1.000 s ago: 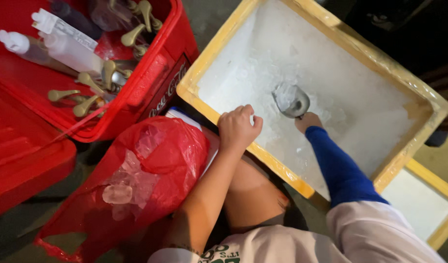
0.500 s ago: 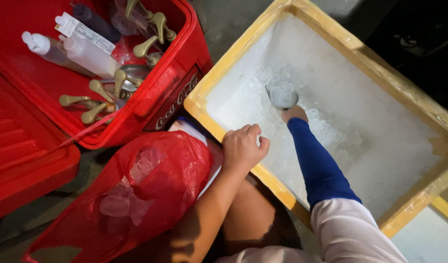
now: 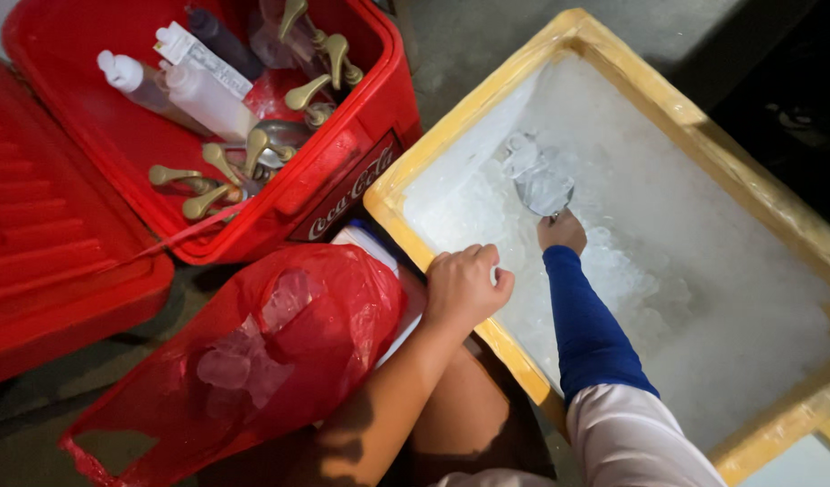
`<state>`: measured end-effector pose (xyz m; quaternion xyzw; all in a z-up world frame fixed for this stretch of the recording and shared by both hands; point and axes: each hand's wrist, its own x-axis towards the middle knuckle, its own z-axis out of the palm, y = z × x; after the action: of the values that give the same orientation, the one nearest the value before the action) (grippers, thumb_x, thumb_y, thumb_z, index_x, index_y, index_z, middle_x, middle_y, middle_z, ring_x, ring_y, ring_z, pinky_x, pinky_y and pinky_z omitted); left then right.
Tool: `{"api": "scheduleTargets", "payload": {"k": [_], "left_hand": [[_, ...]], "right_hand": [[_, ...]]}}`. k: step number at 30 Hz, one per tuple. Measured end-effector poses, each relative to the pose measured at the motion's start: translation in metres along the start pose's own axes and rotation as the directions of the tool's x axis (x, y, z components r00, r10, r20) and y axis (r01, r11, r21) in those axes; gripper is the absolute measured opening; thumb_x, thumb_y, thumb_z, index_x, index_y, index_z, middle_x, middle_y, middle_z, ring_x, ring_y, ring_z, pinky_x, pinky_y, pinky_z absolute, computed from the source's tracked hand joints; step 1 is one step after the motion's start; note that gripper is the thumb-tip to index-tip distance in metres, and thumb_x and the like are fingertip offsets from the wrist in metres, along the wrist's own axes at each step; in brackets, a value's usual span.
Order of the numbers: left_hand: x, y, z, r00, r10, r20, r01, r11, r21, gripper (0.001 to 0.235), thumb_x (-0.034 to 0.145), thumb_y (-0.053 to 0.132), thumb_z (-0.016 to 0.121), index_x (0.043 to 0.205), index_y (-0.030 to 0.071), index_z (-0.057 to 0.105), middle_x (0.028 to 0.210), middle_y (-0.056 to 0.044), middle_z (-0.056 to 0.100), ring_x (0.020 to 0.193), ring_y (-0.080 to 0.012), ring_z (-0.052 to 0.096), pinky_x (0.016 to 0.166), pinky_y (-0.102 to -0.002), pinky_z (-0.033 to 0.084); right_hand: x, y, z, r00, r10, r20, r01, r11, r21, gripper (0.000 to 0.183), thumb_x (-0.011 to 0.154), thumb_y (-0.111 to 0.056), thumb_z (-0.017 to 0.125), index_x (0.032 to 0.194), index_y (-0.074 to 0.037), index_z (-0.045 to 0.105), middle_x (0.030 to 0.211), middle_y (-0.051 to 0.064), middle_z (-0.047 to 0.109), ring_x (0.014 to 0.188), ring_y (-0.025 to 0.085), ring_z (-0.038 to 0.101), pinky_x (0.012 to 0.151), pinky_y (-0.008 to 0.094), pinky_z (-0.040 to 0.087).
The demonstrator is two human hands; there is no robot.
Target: The person scoops ice from a cooler into a red plastic bag using a metal scoop.
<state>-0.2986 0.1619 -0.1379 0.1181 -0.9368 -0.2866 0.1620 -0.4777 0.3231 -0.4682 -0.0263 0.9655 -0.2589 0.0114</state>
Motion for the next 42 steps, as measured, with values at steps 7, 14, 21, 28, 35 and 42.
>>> {"api": "scheduleTargets", "payload": {"k": [7, 14, 21, 28, 35, 42], "left_hand": [[-0.005, -0.006, 0.006, 1.000, -0.023, 0.010, 0.022, 0.999, 0.036, 0.014, 0.077, 0.021, 0.067, 0.073, 0.008, 0.066, 0.072, -0.012, 0.068, 0.058, -0.0364, 0.063, 0.061, -0.050, 0.051], [-0.017, 0.007, -0.028, 0.999, 0.023, -0.046, -0.038, 0.928, -0.369, 0.010, 0.086, 0.016, 0.065, 0.088, 0.008, 0.070, 0.083, -0.010, 0.071, 0.069, -0.0309, 0.069, 0.064, -0.042, 0.055], [-0.125, 0.037, -0.213, 0.969, 0.209, -0.128, -0.245, 0.787, -0.567, 0.014, 0.099, 0.013, 0.071, 0.112, 0.006, 0.071, 0.102, -0.010, 0.071, 0.092, -0.0239, 0.073, 0.081, -0.031, 0.059], [-0.201, -0.019, -0.371, 0.750, -0.363, -0.553, 0.418, 0.908, -0.029, 0.047, 0.077, 0.033, 0.088, 0.095, 0.003, 0.058, 0.081, -0.013, 0.058, 0.071, -0.0288, 0.056, 0.065, -0.038, 0.048], [-0.211, -0.079, -0.319, 0.796, -0.334, -0.505, 0.183, 0.928, -0.324, 0.016, 0.099, 0.016, 0.070, 0.108, 0.004, 0.065, 0.097, -0.010, 0.070, 0.086, -0.0199, 0.067, 0.080, -0.032, 0.054], [-0.209, -0.080, -0.315, 0.860, -0.370, -0.351, -0.014, 0.670, -0.742, 0.045, 0.101, 0.004, 0.058, 0.146, -0.001, 0.054, 0.106, -0.001, 0.063, 0.076, -0.0046, 0.050, 0.069, -0.020, 0.044]], "right_hand": [[-0.006, 0.007, -0.049, 0.959, -0.233, -0.161, 0.251, 0.963, 0.100, 0.016, 0.086, -0.024, 0.071, 0.086, -0.008, 0.070, 0.075, 0.018, 0.068, 0.072, 0.042, 0.066, 0.065, 0.051, 0.054], [-0.016, -0.006, -0.156, 0.932, -0.354, -0.073, 0.360, 0.930, 0.080, 0.020, 0.085, -0.022, 0.071, 0.090, -0.004, 0.071, 0.076, 0.022, 0.068, 0.072, 0.043, 0.067, 0.066, 0.052, 0.055], [-0.052, -0.096, -0.327, 0.829, -0.511, 0.229, 0.521, 0.853, 0.017, 0.021, 0.089, -0.021, 0.071, 0.101, -0.004, 0.075, 0.072, 0.019, 0.069, 0.066, 0.033, 0.070, 0.063, 0.044, 0.054], [-0.124, -0.238, -0.411, 0.504, -0.773, 0.384, 0.722, 0.622, 0.304, 0.025, 0.080, -0.010, 0.072, 0.104, -0.005, 0.074, 0.094, 0.014, 0.076, 0.088, 0.023, 0.075, 0.078, 0.034, 0.057], [-0.159, -0.337, -0.375, 0.128, -0.741, 0.659, 0.783, 0.483, 0.391, 0.020, 0.073, -0.015, 0.075, 0.090, -0.004, 0.074, 0.082, 0.015, 0.077, 0.071, 0.026, 0.077, 0.071, 0.036, 0.060], [-0.189, -0.420, -0.351, 0.173, -0.653, 0.737, 0.973, 0.229, -0.025, 0.023, 0.075, -0.027, 0.070, 0.088, -0.009, 0.073, 0.078, 0.017, 0.072, 0.075, 0.036, 0.072, 0.072, 0.047, 0.059]]}}
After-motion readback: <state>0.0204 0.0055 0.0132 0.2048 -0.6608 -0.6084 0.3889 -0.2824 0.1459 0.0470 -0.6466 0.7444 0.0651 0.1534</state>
